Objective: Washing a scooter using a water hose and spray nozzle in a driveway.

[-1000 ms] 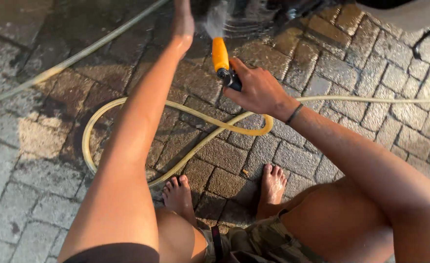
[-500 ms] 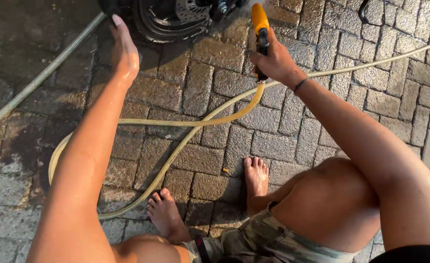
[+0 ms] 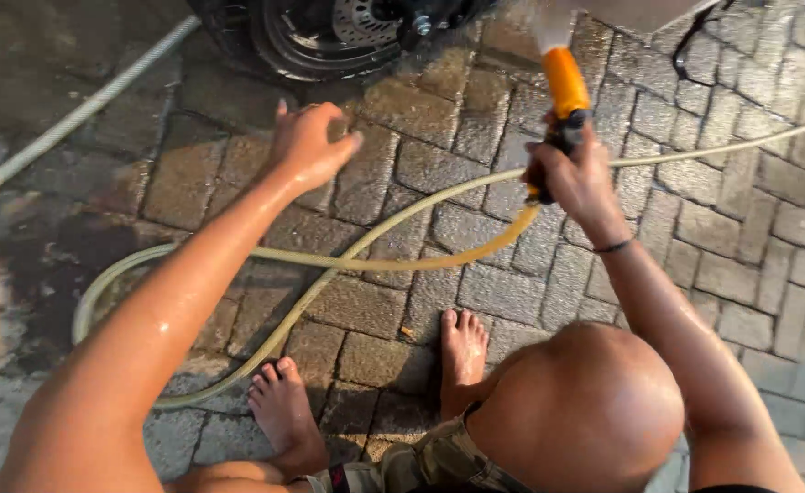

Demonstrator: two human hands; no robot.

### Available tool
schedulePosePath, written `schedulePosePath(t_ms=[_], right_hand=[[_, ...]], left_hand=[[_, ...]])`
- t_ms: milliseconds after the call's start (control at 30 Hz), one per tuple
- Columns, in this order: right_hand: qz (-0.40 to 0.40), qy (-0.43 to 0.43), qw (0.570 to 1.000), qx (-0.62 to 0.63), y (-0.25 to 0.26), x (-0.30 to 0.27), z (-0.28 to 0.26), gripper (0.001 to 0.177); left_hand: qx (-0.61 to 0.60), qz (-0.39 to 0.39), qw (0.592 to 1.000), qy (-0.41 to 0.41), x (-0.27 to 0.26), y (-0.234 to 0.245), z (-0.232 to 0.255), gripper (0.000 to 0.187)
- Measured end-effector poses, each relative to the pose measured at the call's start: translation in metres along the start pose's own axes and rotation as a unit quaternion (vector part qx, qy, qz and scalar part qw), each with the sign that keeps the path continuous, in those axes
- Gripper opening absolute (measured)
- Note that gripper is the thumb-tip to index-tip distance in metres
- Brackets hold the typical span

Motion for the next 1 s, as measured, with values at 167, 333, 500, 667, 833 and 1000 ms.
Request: schedulePosePath(t_ms=[167, 333, 500, 667, 833, 1000], right_hand=[[0.158, 0.107, 0.981, -0.042, -0.002, -0.006, -0.011, 0.028], [0.128, 0.029, 0.99, -0.045, -0.005, -0.019, -0.007, 0.022], [0.125, 0.08, 0.987, -0.065, -0.002, -0.009, -0.001, 0.024], [0.12, 0.094, 0.983, -0.1, -0.002, 0.019, 0.013, 0.031], [0.13, 0.042, 0.988, -0.077, -0.004, -0.01, 0.004, 0.031], [0.135, 0.072, 0.987, -0.044, 0.007, -0.039, 0.011, 0.026]], left_hand=[[0.129, 0.035, 0.975, -0.179, -0.017, 0.001, 0.006, 0.058], [0.117, -0.032, 0.977, -0.173, -0.037, -0.009, -0.033, 0.064], [0.142, -0.148, 0.976, -0.069, -0.047, 0.01, -0.019, 0.065], [0.123, -0.174, 0.97, -0.115, -0.042, -0.012, -0.038, 0.07], [0.105, -0.229, 0.966, -0.054, -0.048, 0.025, 0.04, 0.066], [0.063, -0.231, 0.964, -0.118, -0.054, -0.001, 0.02, 0.067]])
Point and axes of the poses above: each hand's wrist, its own x-axis towards the middle knuckle, its own y-axis out of the back of the hand, z = x × y, the point moved 1 cm from there along x, towards the middle knuckle, and after that the axes turned 6 degrees about z, right-handed, at the moved point
